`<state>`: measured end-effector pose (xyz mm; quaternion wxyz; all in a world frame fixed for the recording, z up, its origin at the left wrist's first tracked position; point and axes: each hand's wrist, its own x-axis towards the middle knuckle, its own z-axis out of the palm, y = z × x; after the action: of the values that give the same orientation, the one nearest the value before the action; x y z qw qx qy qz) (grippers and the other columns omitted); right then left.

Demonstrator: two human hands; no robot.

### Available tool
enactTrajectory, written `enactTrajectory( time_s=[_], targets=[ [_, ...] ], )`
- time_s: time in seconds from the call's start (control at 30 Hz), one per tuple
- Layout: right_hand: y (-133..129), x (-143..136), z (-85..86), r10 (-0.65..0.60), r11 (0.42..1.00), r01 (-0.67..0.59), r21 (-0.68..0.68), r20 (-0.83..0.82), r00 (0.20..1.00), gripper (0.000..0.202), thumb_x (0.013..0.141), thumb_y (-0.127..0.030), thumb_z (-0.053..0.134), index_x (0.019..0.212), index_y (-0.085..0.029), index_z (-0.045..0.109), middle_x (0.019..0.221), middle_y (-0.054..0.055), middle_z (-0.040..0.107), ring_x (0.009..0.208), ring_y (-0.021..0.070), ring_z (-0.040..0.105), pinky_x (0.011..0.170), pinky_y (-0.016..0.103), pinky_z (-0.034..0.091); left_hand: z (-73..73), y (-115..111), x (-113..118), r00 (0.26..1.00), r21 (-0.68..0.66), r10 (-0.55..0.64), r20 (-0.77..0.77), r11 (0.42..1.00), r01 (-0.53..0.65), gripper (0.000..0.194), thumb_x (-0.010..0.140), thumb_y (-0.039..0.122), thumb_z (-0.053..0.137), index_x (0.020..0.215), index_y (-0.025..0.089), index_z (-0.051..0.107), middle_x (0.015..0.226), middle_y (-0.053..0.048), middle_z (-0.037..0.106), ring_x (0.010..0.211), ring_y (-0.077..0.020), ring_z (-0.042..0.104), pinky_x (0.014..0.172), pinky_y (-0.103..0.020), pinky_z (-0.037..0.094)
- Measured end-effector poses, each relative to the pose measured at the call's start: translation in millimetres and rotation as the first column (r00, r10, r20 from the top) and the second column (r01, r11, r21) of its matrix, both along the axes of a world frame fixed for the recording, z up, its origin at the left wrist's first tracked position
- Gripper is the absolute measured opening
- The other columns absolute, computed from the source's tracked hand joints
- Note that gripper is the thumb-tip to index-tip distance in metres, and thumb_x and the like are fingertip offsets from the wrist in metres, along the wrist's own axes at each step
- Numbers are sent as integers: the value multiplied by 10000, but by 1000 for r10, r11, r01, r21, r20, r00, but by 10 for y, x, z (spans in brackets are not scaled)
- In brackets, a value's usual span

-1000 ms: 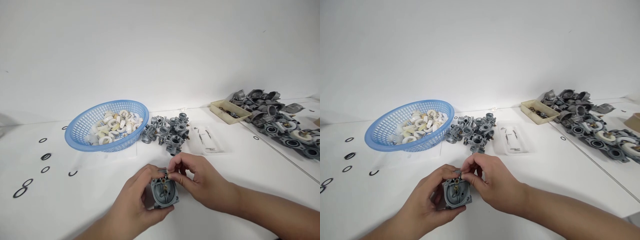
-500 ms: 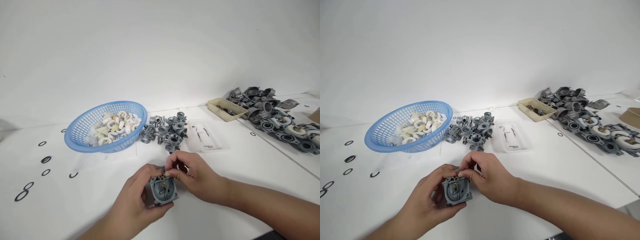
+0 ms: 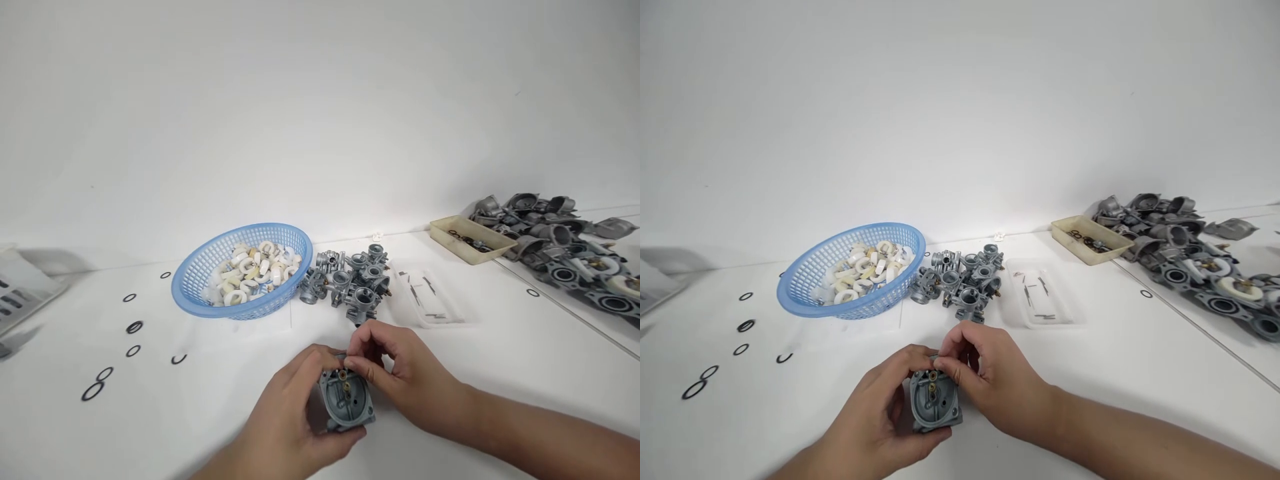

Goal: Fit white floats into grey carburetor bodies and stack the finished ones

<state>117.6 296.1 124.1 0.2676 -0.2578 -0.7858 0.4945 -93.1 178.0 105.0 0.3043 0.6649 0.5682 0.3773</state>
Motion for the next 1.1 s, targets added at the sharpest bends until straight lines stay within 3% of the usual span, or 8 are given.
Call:
enactTrajectory(
  time_s=[0.13, 0.27, 0.4, 0.57, 0.67, 0.8, 0.93, 1.1],
  targets=[
    [32, 17, -37, 28, 999, -27, 37, -22, 999, 159, 1038, -376, 748, 984, -229, 721, 888, 16, 729, 780, 172, 635, 709, 298, 513, 46, 37, -34, 998, 45, -29, -51, 998, 31, 600, 739, 186, 972, 1245, 321, 680, 1278, -30, 650, 1148, -276, 722, 1010, -409, 613],
    [67, 18, -67, 88, 992, -83, 97, -41, 995, 127, 1030, -351, 747, 1020, -225, 736, 937, 28, 739, 795, 168, 646, 742, 300, 540, 86, 60, -107, 982, 187, 46, -185, 982, -10, 752, 617, 323, 1094, 1225, 298, 652, 1176, -22, 599, 966, -244, 719, 811, -373, 634],
    [99, -3, -103, 100, 986, -89, 139, -77, 992, 94, 1021, -309, 730, 987, -224, 748, 928, 27, 724, 785, 163, 637, 735, 293, 540, 109, 55, -230, 943, 620, 213, -256, 784, -9, 334, 1005, 424, 789, 1234, 263, 607, 1004, -18, 619, 861, -211, 643, 694, -316, 562],
    [115, -23, -138, 106, 977, -83, 196, -111, 988, 25, 981, -237, 730, 975, -225, 751, 945, 31, 727, 778, 163, 639, 728, 291, 535, 314, 243, -636, 809, 719, 534, -246, 660, -217, 176, 1175, 188, 512, 1281, 237, 643, 982, -32, 632, 814, -194, 577, 741, -343, 484],
    [115, -35, -146, 120, 971, -91, 220, -121, 985, 26, 957, -208, 733, 970, -221, 750, 949, 34, 721, 765, 161, 636, 720, 288, 529, 604, 569, -1034, 722, 531, 532, -441, 804, -268, 260, 1199, 275, 506, 1335, 192, 711, 1172, -95, 695, 870, -198, 676, 747, -354, 546],
    [122, -45, -159, 144, 959, -99, 265, -155, 977, 43, 946, -192, 733, 979, -210, 755, 956, 35, 700, 746, 152, 621, 724, 291, 530, 921, 1085, -1469, 666, 117, 203, -718, 978, -171, 338, 1115, 373, 759, 1397, 192, 713, 1366, -101, 741, 987, -216, 759, 871, -404, 679],
    [137, -46, -164, 152, 953, -100, 286, -164, 975, 58, 939, -185, 739, 988, -203, 765, 939, 37, 699, 754, 158, 620, 724, 293, 523, 962, 1469, -1575, 586, -127, -20, -810, 982, -141, 343, 1097, 366, 795, 1377, 179, 732, 1365, -106, 762, 1144, -272, 779, 988, -483, 690],
    [146, -39, -140, 168, 951, -116, 285, -164, 972, 72, 904, -186, 773, 973, -205, 772, 972, 41, 721, 760, 152, 630, 733, 290, 535, 979, 1596, -1553, 532, -68, 43, -846, 980, -188, 299, 1099, 386, 792, 1307, 174, 754, 1302, -94, 780, 1117, -265, 784, 975, -470, 688]
  ],
)
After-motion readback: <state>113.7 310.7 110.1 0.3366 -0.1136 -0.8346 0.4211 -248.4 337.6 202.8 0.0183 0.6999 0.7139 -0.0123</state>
